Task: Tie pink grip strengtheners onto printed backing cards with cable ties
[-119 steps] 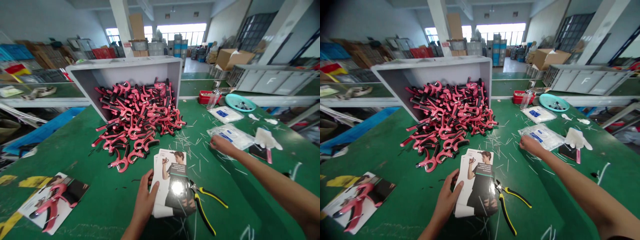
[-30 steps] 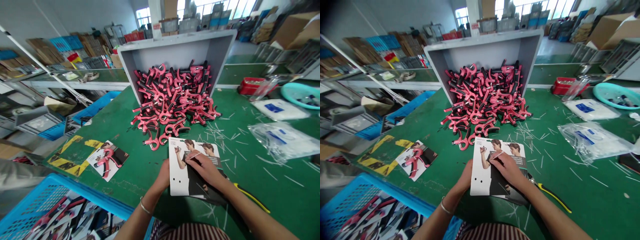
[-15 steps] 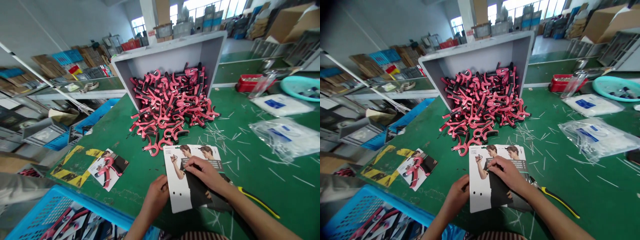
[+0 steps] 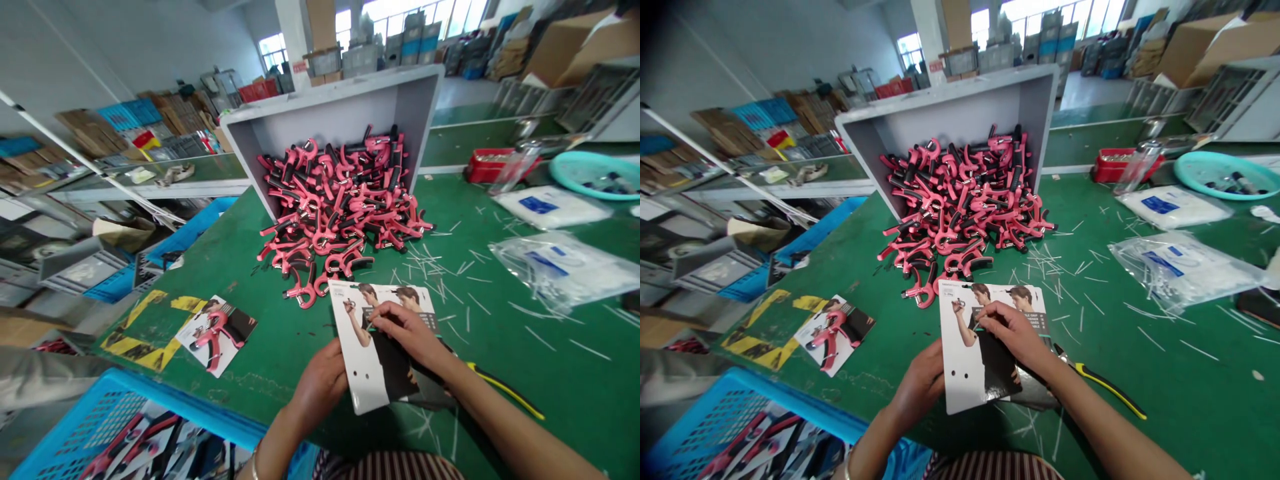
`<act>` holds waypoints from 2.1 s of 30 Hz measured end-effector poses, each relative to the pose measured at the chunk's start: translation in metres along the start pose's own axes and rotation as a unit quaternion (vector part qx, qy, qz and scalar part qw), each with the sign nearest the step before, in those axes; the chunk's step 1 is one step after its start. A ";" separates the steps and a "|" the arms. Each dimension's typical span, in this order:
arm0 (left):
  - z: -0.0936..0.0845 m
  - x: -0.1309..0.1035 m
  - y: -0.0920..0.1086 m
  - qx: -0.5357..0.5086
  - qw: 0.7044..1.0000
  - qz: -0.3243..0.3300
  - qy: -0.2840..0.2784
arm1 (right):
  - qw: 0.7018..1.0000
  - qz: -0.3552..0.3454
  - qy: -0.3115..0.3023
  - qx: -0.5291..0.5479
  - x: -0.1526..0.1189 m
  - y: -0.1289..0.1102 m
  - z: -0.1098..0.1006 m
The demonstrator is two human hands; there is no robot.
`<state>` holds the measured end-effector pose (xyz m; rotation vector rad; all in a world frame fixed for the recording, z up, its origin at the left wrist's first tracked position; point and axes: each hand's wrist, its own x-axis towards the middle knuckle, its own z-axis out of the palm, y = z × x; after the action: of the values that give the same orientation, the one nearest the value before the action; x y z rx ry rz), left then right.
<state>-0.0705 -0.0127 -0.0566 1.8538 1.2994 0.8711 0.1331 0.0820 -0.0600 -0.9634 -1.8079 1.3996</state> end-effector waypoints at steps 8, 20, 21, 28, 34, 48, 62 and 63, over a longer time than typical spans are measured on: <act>0.014 0.018 -0.006 -0.016 0.992 -0.119 0.048 | 0.997 -0.061 -0.007 -0.053 -0.003 0.000 0.005; 0.022 0.017 -0.009 -0.056 0.989 -0.123 0.052 | 0.997 -0.036 -0.032 -0.058 0.009 -0.009 -0.007; 0.022 0.019 -0.011 -0.064 0.989 -0.120 0.051 | 0.997 -0.033 -0.050 -0.052 0.024 -0.030 -0.016; 0.021 0.027 -0.013 -0.066 0.989 -0.100 0.083 | 0.964 -0.212 0.068 -0.147 0.154 -0.284 -0.103; 0.025 0.026 -0.020 -0.097 0.988 -0.065 0.102 | 0.953 -0.235 -0.033 -0.186 0.096 -0.187 -0.064; 0.030 0.044 -0.016 -0.158 0.975 -0.120 0.104 | 0.991 -0.015 -0.008 -0.132 -0.004 -0.001 -0.019; 0.029 0.036 -0.010 -0.122 0.976 -0.138 0.114 | 0.984 -0.092 0.002 -0.155 -0.003 0.004 -0.004; 0.029 0.036 -0.008 -0.118 0.974 -0.142 0.132 | 0.984 -0.090 0.004 -0.153 -0.003 0.004 -0.003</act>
<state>-0.0406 0.0191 -0.0739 1.3621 1.5048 1.0878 0.1376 0.0814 -0.0634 -0.9248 -2.0868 1.0261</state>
